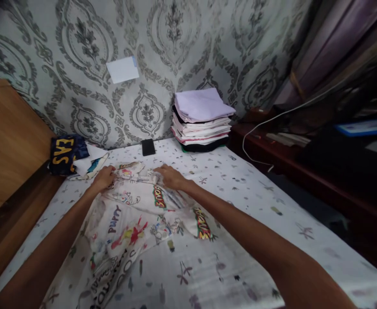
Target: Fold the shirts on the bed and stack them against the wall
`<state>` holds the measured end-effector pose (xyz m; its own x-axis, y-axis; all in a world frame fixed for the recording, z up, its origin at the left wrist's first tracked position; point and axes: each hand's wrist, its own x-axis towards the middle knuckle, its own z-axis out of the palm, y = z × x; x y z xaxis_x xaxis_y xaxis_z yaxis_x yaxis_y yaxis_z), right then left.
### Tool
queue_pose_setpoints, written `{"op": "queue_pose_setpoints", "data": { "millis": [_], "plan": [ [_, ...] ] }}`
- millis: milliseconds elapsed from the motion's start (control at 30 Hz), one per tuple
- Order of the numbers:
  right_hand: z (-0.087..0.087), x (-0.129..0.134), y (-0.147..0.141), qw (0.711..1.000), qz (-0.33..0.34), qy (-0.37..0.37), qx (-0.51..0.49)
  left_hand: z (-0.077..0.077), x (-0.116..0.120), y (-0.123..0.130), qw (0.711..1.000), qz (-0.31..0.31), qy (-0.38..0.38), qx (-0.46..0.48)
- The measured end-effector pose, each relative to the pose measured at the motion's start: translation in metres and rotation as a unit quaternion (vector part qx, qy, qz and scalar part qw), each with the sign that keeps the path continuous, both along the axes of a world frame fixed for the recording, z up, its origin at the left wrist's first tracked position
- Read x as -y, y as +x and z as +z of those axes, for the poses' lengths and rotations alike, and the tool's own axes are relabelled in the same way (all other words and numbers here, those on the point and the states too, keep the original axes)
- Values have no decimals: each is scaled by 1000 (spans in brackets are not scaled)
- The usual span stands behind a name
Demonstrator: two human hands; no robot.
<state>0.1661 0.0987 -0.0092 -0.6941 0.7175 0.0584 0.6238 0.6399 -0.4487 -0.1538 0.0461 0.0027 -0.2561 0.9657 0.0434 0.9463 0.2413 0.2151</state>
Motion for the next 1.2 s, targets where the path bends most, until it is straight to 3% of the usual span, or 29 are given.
{"op": "queue_pose_setpoints", "data": {
  "millis": [67,167,333,467,600,700,800,933,1033,1133,1200],
  "plan": [
    [-4,-24,-22,998,53,-15,-21,-6,-8,-19,999,32,17,-6],
    [-6,-46,-42,993,86,-35,-67,-11,-21,-39,999,29,28,6],
    [-14,-52,-48,981,79,-79,-160,-23,-53,-42,997,-24,53,60],
    [-20,-56,-38,961,-28,-102,-256,-25,-77,-45,988,-22,105,115],
    [-17,-82,-18,926,-189,-67,-319,-14,-96,-66,968,56,174,172],
    [-17,-104,-6,903,-295,-31,-311,-9,-106,-78,952,103,199,209],
    [-24,-113,1,894,-358,-19,-270,-13,-107,-80,946,117,194,233],
    [-31,-102,7,902,-364,-18,-229,-22,-89,-72,951,103,184,227],
    [-27,-74,16,921,-327,-8,-210,-17,-52,-58,957,67,193,206],
    [-15,-26,31,974,-150,18,-171,4,10,-32,966,-68,141,203],
    [-3,15,44,991,19,-7,-135,24,59,-7,948,-194,-14,253]
  ]
}}
